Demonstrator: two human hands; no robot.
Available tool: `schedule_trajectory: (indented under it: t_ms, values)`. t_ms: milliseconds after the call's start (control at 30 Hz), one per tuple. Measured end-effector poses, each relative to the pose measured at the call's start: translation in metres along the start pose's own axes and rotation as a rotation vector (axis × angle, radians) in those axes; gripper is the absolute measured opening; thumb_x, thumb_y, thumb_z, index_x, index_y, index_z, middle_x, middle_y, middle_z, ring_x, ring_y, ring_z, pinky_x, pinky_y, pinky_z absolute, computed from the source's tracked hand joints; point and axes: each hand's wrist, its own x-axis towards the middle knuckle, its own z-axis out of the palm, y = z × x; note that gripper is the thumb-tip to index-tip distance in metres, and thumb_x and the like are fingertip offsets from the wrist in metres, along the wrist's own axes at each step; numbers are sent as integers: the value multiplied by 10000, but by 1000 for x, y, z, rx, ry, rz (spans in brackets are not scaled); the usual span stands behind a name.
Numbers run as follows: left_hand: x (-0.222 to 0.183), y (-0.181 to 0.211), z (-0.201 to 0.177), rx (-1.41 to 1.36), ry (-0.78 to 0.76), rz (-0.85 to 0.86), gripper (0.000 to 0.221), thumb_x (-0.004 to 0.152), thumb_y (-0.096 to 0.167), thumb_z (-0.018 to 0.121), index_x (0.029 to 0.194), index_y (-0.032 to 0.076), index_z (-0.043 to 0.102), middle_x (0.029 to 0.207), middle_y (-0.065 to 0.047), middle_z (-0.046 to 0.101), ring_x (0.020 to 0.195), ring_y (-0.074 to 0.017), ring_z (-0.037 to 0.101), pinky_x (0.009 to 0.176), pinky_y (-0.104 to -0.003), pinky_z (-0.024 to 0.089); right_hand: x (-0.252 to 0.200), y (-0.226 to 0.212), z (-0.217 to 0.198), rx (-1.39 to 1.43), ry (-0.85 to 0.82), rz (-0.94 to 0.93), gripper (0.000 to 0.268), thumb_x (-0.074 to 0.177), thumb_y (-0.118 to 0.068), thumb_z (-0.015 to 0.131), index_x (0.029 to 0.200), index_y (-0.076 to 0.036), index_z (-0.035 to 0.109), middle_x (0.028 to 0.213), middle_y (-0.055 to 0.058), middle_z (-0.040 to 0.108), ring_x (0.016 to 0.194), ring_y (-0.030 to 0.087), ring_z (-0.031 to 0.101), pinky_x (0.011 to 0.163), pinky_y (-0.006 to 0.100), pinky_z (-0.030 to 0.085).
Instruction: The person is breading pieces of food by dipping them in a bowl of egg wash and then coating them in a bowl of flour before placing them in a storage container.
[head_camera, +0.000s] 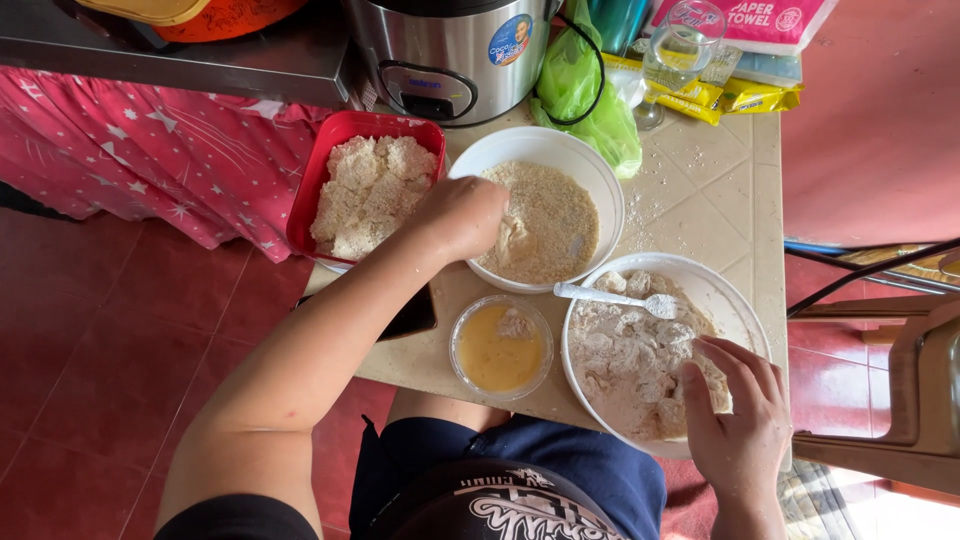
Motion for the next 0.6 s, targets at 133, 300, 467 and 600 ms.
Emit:
schedule_trajectory:
  t_ms: [133,300,467,600]
  values:
    - [10,-12,19,43,157,128,266,862,-103,486,962,57,673,1010,-143,709,827,-398,687,658,-532,543,2,-2,-1,-12,-17,16,228,1011,-140,697,1218,-51,730,1265,106,709,1166,298,635,1018,424,509]
    - [-12,-11,14,-168,163,234,107,947,122,574,882,116,658,1036,-59,753,886,-306,702,694,-467,519,2,-2,0,-13,-6,-14,214,1024,-125,704,1223,-50,726,1262,114,710,1154,304,642,1008,421,515]
    - [-79,5,20,-351,32,367,119,942,158,672,1025,116,746,1026,-55,774,793,-142,745,709,-305,613,1,-2,1,-14,-9,0,211,1027,-132,707,1218,-47,733,1260,113,714,1154,299,649,982,420,523]
    - [-84,-3,98,-40,317,556,240,782,148,844,997,78,763,893,-84,736,748,-292,706,725,-477,540,2,-5,0,-29,-14,-8,206,1036,-139,701,1218,-50,737,1258,107,717,1152,299,650,966,422,527]
